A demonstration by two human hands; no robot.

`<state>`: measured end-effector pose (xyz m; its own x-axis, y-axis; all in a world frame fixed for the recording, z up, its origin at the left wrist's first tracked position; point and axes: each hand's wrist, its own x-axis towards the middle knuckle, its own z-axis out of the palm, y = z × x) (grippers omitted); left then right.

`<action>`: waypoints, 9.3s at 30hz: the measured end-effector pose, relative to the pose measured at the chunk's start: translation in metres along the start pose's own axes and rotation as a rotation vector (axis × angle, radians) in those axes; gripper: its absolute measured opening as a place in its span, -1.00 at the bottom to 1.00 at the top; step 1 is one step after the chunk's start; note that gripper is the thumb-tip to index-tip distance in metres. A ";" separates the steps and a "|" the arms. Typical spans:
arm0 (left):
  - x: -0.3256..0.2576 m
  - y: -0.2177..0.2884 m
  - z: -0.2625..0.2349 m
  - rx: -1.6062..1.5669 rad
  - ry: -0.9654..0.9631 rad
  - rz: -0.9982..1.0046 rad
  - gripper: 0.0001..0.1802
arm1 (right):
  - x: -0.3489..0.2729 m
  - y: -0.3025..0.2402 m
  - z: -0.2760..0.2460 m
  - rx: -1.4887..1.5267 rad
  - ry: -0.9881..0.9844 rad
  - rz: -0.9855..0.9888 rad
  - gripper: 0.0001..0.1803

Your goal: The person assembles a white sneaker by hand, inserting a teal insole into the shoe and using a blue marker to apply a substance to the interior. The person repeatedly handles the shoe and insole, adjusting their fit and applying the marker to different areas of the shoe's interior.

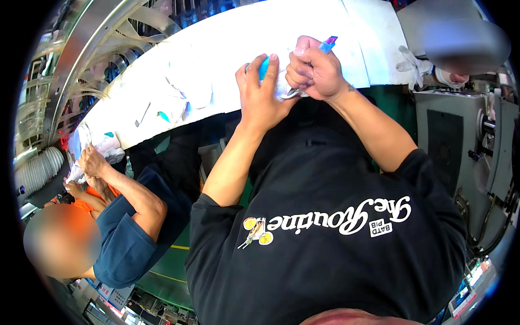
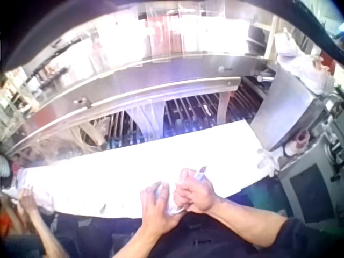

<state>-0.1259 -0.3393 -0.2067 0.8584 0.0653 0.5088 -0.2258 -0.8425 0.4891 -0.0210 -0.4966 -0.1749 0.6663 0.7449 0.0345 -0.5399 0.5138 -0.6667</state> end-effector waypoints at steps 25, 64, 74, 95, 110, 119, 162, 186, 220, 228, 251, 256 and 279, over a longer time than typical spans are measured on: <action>-0.007 0.000 0.002 -0.028 0.040 0.049 0.10 | -0.054 -0.026 -0.009 -1.980 0.140 -0.025 0.06; -0.025 -0.042 -0.017 -0.374 -0.229 -0.220 0.25 | -0.023 -0.025 0.013 -2.082 0.114 0.118 0.16; 0.037 0.021 -0.034 -0.268 -0.150 0.085 0.00 | -0.062 -0.047 -0.016 -1.757 0.240 0.022 0.35; 0.106 0.111 -0.038 0.112 -0.493 0.080 -0.23 | -0.082 -0.063 -0.033 -1.288 0.417 -0.202 0.28; 0.126 0.105 0.106 -0.425 -0.452 0.397 0.17 | -0.189 -0.118 -0.101 -0.345 0.450 -0.115 -0.10; 0.114 0.059 0.033 0.092 -0.331 0.082 0.28 | -0.158 -0.099 -0.086 -0.610 0.565 -0.254 -0.81; 0.067 0.008 0.011 0.308 -0.216 0.120 0.10 | 0.004 -0.031 -0.034 -0.029 0.248 -0.230 -0.56; 0.074 0.026 0.006 0.366 -0.354 0.058 0.03 | -0.003 -0.083 -0.057 -1.462 0.350 0.240 -0.19; 0.079 0.042 0.035 0.376 -0.242 0.163 0.04 | -0.007 -0.109 -0.136 0.147 0.359 -0.132 -0.56; 0.075 0.052 0.029 0.403 -0.327 0.132 0.14 | -0.006 -0.072 -0.113 0.236 0.316 -0.067 -0.53; 0.014 0.045 0.041 0.220 -0.001 0.266 0.08 | -0.051 -0.065 -0.035 0.052 0.397 0.082 -0.65; 0.001 0.022 0.029 0.094 0.117 0.251 0.09 | -0.039 -0.127 -0.091 -1.755 0.652 -0.040 -0.59; 0.007 -0.027 -0.016 -0.415 0.192 0.145 0.22 | 0.004 -0.014 0.010 -0.819 -0.347 0.040 0.24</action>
<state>-0.1209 -0.3081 -0.2049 0.7128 0.0933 0.6951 -0.5353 -0.5681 0.6251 -0.0156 -0.4967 -0.1578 0.3895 0.9110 0.1354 0.0665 0.1188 -0.9907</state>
